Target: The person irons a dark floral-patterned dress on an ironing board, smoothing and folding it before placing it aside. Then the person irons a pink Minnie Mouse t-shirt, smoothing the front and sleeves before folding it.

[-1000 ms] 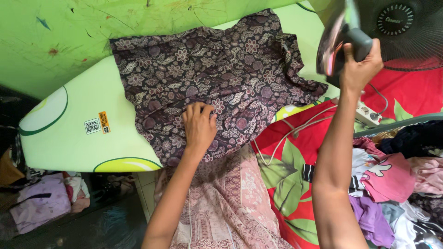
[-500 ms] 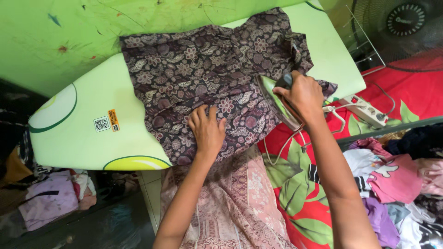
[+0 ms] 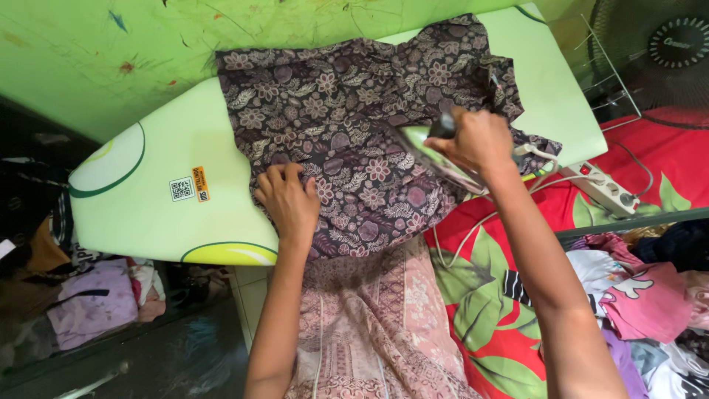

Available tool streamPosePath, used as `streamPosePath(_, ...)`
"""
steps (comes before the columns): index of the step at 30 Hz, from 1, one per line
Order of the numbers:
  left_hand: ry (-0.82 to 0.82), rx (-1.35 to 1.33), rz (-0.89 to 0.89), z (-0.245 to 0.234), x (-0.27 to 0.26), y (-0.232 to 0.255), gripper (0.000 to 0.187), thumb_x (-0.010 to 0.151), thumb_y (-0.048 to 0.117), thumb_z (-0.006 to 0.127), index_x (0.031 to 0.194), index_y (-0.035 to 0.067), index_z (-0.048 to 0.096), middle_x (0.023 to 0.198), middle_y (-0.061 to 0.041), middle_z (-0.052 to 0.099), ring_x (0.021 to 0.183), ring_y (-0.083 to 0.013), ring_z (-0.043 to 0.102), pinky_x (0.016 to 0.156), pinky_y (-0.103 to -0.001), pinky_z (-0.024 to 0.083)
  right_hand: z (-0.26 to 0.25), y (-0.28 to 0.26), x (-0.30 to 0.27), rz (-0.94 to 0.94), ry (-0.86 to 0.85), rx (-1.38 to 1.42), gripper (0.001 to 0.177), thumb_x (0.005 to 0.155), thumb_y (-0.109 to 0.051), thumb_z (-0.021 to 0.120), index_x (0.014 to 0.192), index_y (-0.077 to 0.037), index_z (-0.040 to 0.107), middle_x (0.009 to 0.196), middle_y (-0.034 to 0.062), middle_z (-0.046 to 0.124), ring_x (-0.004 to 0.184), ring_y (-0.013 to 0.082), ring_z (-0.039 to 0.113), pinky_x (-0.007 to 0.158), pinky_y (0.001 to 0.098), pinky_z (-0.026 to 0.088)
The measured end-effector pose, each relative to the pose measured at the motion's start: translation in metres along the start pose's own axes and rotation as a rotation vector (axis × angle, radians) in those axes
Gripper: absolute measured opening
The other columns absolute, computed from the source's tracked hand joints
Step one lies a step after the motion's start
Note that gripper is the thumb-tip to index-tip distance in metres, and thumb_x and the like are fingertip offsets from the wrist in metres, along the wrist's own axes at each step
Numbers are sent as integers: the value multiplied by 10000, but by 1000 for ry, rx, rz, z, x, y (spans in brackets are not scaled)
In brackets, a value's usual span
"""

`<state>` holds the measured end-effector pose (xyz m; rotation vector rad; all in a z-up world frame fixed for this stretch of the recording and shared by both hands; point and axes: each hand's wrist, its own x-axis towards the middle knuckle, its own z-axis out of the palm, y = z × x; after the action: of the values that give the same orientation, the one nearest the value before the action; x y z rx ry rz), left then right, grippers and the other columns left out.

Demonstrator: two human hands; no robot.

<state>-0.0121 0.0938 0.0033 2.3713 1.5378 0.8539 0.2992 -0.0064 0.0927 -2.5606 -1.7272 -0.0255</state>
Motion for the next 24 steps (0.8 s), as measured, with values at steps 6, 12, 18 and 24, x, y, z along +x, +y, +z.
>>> streamPosePath(6, 36, 22, -97, -9, -5, -8, 400, 775, 275, 880, 1031, 84, 639, 1121, -121, 573, 1126, -341, 514, 911, -491, 382, 11, 5, 1, -245, -37, -83, 675, 731, -783, 717, 939, -142, 690, 665, 160, 690, 601, 381, 690, 581, 493, 552)
streamPosePath(12, 98, 71, -150, -17, -3, -17, 520, 726, 308, 902, 1073, 61, 604, 1122, -160, 556, 1099, -369, 495, 878, -518, 381, 8, -44, 24, -234, -47, -144, 729, 729, -837, 684, 920, -134, 669, 616, 157, 673, 575, 362, 689, 555, 473, 543)
streamPosePath(18, 140, 34, -180, -7, 7, -31, 522, 776, 217, 907, 1118, 4, 573, 1159, -211, 512, 1102, -392, 495, 924, -517, 431, 24, -107, 37, -499, -23, -86, 691, 795, -818, 661, 960, -149, 709, 640, 130, 684, 616, 345, 695, 579, 476, 540)
streamPosePath(24, 158, -74, -229, 5, 31, -62, 509, 708, 151, 888, 1079, -24, 587, 1034, -211, 632, 1022, -412, 587, 880, -523, 431, 16, -77, 38, -295, -116, -147, 702, 754, -805, 691, 1016, -155, 738, 666, 127, 701, 578, 302, 718, 560, 442, 570)
